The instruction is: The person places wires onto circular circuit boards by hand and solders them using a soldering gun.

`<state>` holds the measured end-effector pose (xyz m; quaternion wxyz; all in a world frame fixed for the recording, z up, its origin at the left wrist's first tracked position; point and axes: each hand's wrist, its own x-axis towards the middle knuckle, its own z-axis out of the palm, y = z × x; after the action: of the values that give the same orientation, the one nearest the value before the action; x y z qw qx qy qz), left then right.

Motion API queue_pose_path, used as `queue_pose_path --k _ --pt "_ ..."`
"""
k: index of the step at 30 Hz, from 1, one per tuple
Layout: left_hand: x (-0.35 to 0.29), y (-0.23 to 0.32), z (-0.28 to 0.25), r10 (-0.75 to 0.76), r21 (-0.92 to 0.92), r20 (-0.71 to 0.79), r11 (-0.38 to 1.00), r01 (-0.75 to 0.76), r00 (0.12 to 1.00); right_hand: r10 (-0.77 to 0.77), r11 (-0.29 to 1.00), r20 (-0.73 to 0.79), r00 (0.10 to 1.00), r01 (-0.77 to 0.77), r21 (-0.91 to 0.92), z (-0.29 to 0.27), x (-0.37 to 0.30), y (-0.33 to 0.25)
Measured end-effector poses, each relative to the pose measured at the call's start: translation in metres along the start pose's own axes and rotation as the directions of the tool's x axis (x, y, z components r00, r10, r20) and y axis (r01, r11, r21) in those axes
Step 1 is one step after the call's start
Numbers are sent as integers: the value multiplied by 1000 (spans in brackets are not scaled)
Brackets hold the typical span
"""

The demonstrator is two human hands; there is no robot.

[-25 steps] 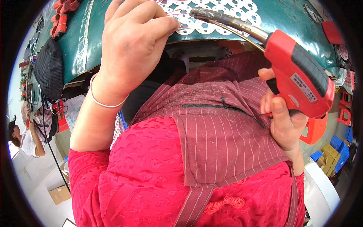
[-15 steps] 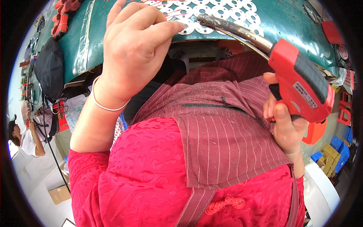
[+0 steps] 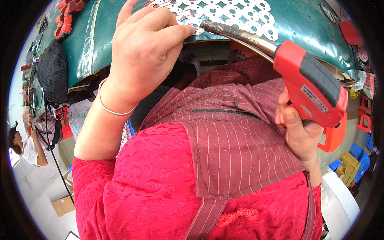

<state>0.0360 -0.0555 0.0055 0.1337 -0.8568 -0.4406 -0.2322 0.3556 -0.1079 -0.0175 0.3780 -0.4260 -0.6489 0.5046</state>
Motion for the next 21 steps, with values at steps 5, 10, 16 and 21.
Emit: queue_pose_path --k 5,10,16,21 --pt "0 -1 0 -9 -2 23 1000 9 1000 -55 998 20 998 56 -38 4 7 -4" --pt "0 -3 1 -1 -4 16 1000 1 1000 -60 996 34 998 62 -64 5 9 -4" --pt "0 -2 -1 -9 2 27 1000 9 1000 -38 999 -6 999 38 28 3 6 -3" --pt "-1 1 -1 -7 -2 30 1000 7 1000 -98 994 28 995 100 -51 6 4 -1"
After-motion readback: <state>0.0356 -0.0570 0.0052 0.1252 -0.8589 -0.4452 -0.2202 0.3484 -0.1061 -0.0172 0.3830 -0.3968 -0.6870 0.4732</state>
